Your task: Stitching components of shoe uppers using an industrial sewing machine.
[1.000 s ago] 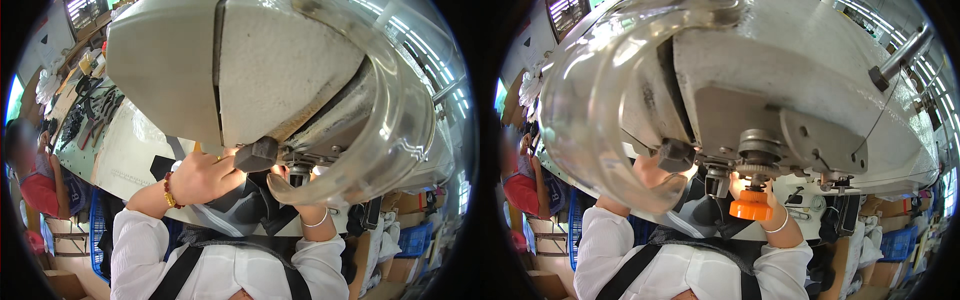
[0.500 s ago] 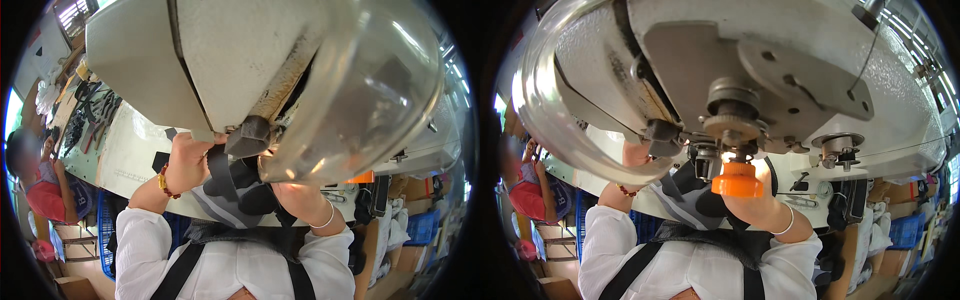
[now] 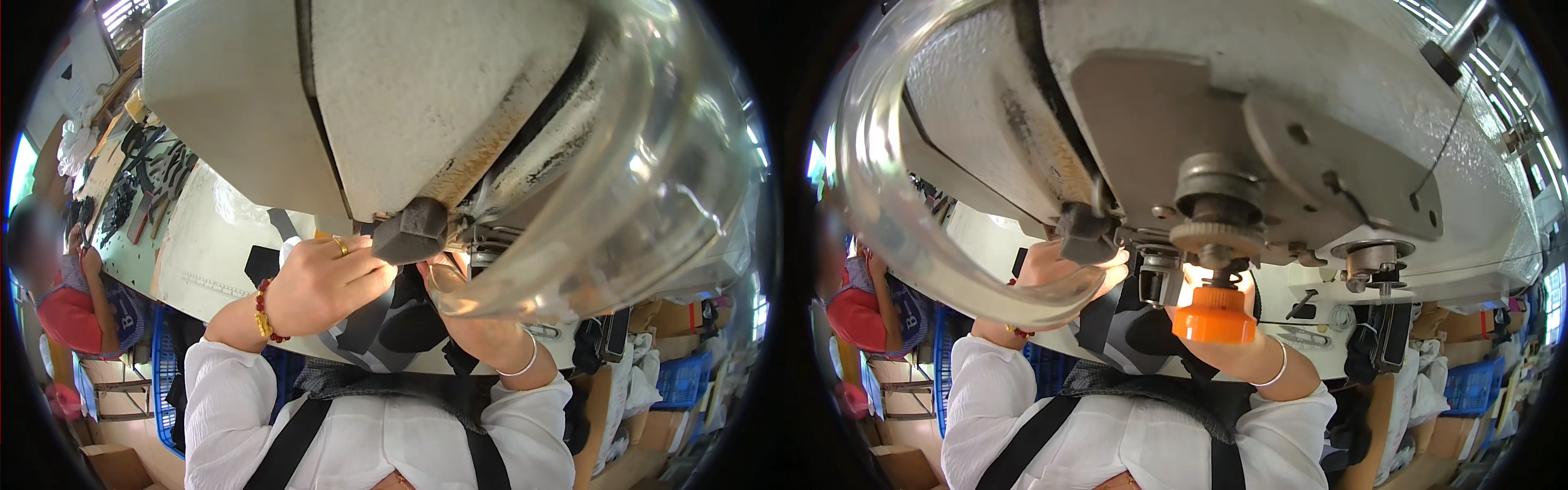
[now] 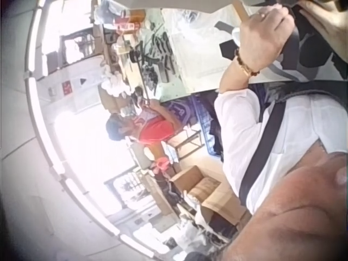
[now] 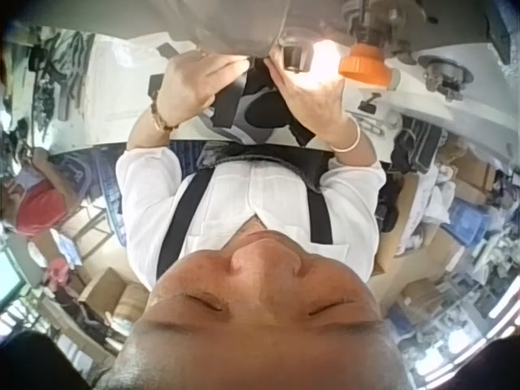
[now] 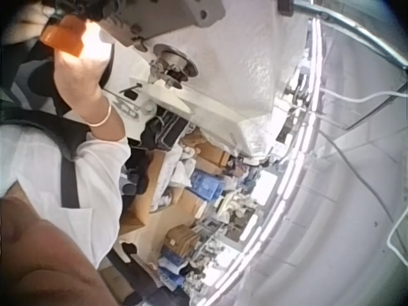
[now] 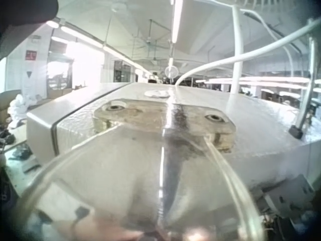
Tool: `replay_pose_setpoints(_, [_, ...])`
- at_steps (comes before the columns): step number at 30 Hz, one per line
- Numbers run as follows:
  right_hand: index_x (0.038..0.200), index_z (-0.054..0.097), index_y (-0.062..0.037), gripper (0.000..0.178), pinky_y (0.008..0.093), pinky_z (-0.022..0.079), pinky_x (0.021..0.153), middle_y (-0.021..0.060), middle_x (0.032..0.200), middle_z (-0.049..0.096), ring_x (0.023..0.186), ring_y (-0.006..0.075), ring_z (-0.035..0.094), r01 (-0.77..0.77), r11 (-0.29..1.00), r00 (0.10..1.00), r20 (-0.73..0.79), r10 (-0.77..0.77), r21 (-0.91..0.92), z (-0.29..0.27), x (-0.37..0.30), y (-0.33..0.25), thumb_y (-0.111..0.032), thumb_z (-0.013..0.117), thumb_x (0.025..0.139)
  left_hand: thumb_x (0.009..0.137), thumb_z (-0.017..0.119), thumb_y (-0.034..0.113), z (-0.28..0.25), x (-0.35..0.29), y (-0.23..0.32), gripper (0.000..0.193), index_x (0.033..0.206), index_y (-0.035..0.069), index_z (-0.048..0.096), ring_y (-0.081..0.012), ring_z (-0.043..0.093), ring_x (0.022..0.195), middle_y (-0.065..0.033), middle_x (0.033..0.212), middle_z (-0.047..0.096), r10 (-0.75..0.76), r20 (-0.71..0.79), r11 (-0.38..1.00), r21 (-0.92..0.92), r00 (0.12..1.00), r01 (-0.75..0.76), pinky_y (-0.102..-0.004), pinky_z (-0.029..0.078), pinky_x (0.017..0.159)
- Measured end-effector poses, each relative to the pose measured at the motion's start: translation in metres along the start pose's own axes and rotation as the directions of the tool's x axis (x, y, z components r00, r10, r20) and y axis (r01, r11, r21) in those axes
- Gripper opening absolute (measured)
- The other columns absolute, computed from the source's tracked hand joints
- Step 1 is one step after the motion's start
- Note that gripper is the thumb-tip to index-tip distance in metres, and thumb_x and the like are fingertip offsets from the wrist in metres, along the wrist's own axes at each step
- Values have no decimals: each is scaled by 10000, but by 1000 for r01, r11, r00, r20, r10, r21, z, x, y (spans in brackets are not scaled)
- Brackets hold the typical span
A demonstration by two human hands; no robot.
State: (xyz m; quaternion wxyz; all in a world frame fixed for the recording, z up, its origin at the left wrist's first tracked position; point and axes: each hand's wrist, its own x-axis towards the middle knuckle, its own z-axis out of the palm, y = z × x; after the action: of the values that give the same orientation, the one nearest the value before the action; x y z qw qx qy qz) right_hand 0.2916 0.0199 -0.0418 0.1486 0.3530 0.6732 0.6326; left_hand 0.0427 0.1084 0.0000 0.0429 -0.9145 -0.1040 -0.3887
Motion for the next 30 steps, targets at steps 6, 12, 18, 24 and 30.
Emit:
replay_pose_setpoints(6, [1247,731,-99,269,298,563,858,21,1121,738,963,127,697,120,991,991,45,-123,59,26,-6,-19,-212,703,1004,699,740,69,8,-7,-10,206,903,84,713,-204,636,663,-119,1006,689,-37,86,996,88,996,29,-324,495,524])
replay_pose_setpoints(12, [1189,768,-110,223,328,572,782,34,1096,749,899,192,710,-370,538,905,163,392,757,37,-3,-39,-187,736,982,697,743,25,12,-5,-18,195,885,73,720,-263,691,874,-114,1054,701,-50,22,998,26,999,49,-368,556,655])
replay_pose_setpoints(18, [1197,752,-76,316,419,545,843,81,1049,744,937,306,692,-348,351,832,114,544,869,-2,8,28,-207,808,915,709,764,18,15,-14,-19,280,984,63,742,-308,683,884,-102,1047,708,-207,-20,977,-48,978,205,-382,548,696])
replay_pose_setpoints(24, [1408,606,0,770,465,490,996,139,1115,674,1043,302,650,-326,145,927,286,243,934,-74,9,70,-247,869,728,873,751,186,28,-64,33,359,1198,36,727,-381,673,991,-165,1084,712,-678,-92,721,-277,729,635,-433,546,849])
replay_pose_setpoints(30, [1481,546,15,708,381,505,774,115,893,550,819,272,582,-361,387,901,210,379,848,-57,31,31,-62,648,784,1064,581,235,82,-70,74,467,1445,-29,525,-261,594,1273,-171,1396,599,-776,212,179,-829,594,530,-409,493,1068])
